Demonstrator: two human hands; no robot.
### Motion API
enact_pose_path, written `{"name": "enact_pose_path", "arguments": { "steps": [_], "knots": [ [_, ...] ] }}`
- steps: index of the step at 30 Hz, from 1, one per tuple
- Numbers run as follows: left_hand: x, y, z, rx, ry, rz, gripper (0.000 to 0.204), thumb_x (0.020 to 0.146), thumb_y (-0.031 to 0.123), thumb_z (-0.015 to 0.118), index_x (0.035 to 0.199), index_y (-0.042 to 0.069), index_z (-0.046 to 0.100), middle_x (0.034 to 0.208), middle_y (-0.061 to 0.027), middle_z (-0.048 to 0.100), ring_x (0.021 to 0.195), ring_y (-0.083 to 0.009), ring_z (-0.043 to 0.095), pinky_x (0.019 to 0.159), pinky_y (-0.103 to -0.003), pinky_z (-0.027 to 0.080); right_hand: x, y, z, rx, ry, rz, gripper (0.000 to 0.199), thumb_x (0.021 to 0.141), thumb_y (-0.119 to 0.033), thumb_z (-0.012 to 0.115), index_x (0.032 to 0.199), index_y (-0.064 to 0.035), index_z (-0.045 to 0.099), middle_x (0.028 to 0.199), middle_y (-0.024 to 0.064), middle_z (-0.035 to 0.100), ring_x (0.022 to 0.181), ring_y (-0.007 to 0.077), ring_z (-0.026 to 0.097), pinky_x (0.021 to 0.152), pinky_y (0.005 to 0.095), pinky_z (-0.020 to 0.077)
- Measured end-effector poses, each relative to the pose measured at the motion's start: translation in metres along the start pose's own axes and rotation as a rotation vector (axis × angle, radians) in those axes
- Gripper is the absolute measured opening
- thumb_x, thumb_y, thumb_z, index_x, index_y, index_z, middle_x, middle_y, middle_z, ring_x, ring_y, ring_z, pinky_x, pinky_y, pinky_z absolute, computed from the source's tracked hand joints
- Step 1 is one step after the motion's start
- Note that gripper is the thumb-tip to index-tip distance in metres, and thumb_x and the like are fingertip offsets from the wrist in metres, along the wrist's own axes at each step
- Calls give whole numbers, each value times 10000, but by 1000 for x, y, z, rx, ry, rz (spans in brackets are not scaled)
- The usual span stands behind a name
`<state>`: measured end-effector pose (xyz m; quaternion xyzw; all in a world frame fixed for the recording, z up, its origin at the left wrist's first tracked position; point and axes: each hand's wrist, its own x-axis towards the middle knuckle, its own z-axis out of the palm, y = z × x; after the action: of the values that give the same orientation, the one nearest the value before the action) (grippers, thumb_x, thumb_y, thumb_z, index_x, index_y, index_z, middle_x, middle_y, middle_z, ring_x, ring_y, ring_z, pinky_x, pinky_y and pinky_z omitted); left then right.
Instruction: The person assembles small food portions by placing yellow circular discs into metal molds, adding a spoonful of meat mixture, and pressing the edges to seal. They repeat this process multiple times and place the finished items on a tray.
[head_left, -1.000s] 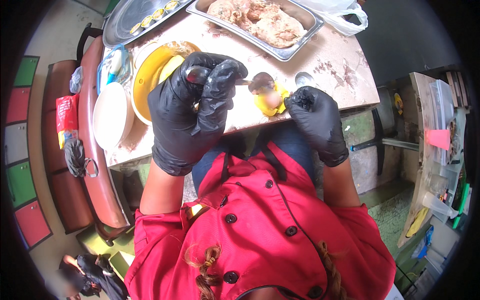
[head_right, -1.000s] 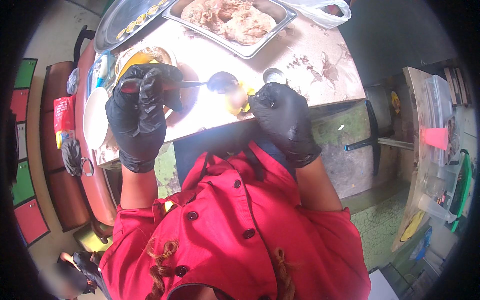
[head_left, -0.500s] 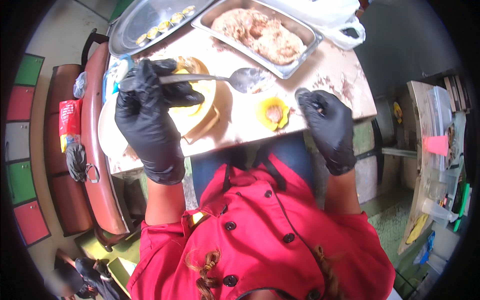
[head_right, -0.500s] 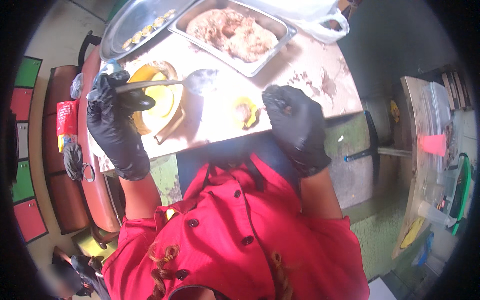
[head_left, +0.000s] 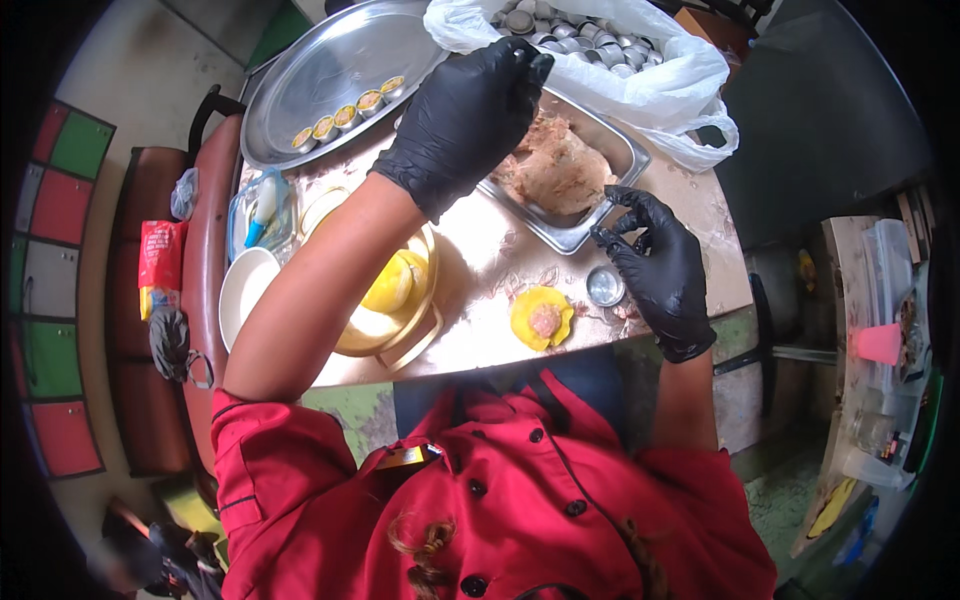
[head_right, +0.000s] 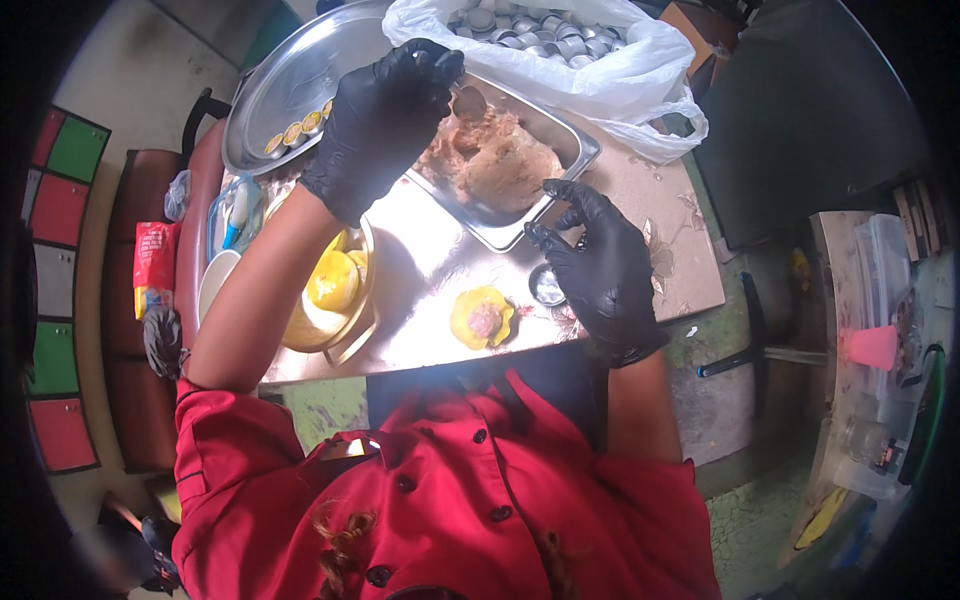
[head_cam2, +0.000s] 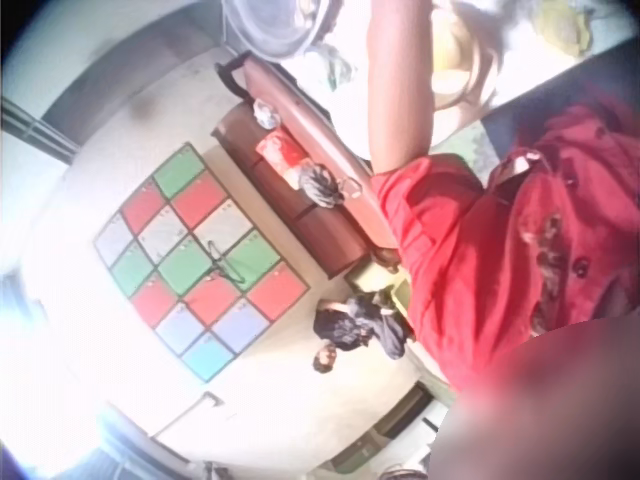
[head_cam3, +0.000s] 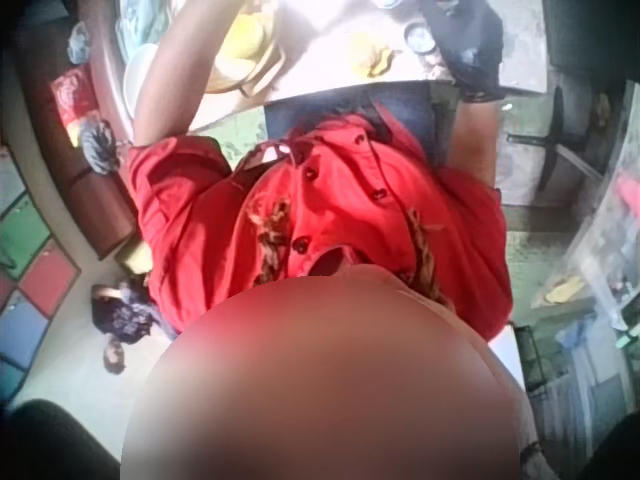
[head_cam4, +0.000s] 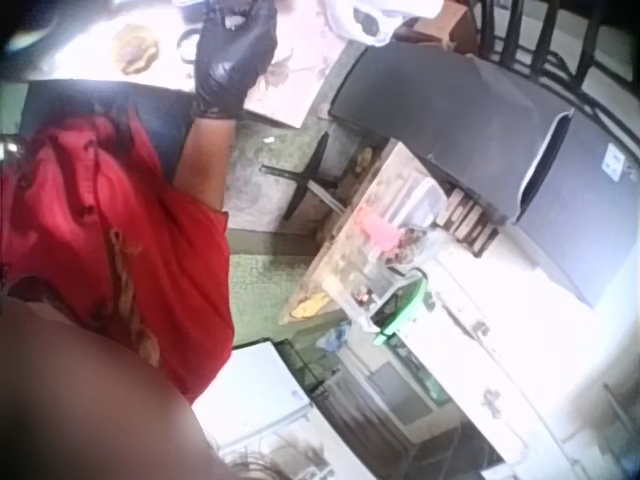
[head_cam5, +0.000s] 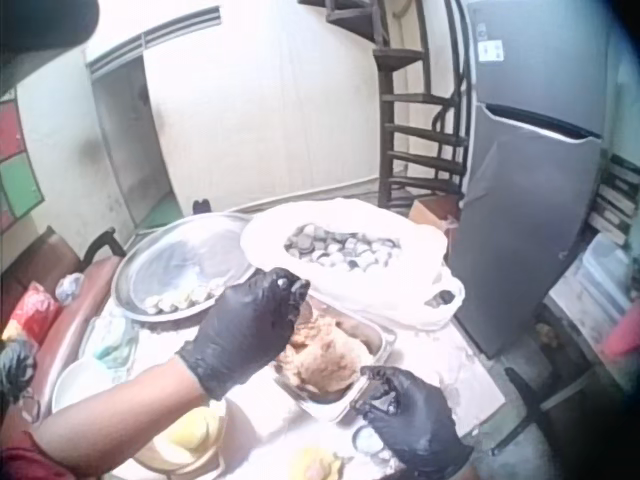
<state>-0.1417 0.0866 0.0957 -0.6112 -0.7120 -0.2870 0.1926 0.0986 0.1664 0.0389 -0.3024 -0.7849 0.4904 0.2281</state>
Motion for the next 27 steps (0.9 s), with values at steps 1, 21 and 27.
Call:
{"name": "enact_pose_path", "arguments": {
  "steps": [1,21,27],
  "knots": [
    [2,-3,4,44,-78,-19,256,892,38,647,1148,32,664,972,-130,731,809,-282,723,709,-338,583,1,5,1,-13,11,-44,456,816,-62,783,1253,-51,653,975,80,691,857,126,627,724,296,502],
    [-6,-33,-18,-1064,-19,-751,287,968,32,553,1230,-83,581,1001,-161,702,847,-233,725,794,-317,615,21,6,-30,7,210,-157,206,881,-51,738,1085,-34,720,951,29,682,814,82,598,683,267,461],
    [-43,10,-48,-986,334,-534,285,1040,213,562,1056,-51,668,832,-165,724,748,-247,742,687,-335,612,18,-20,-3,178,174,-195,242,876,-114,773,1087,-13,710,1025,36,684,869,98,597,737,252,491]
  ]
}}
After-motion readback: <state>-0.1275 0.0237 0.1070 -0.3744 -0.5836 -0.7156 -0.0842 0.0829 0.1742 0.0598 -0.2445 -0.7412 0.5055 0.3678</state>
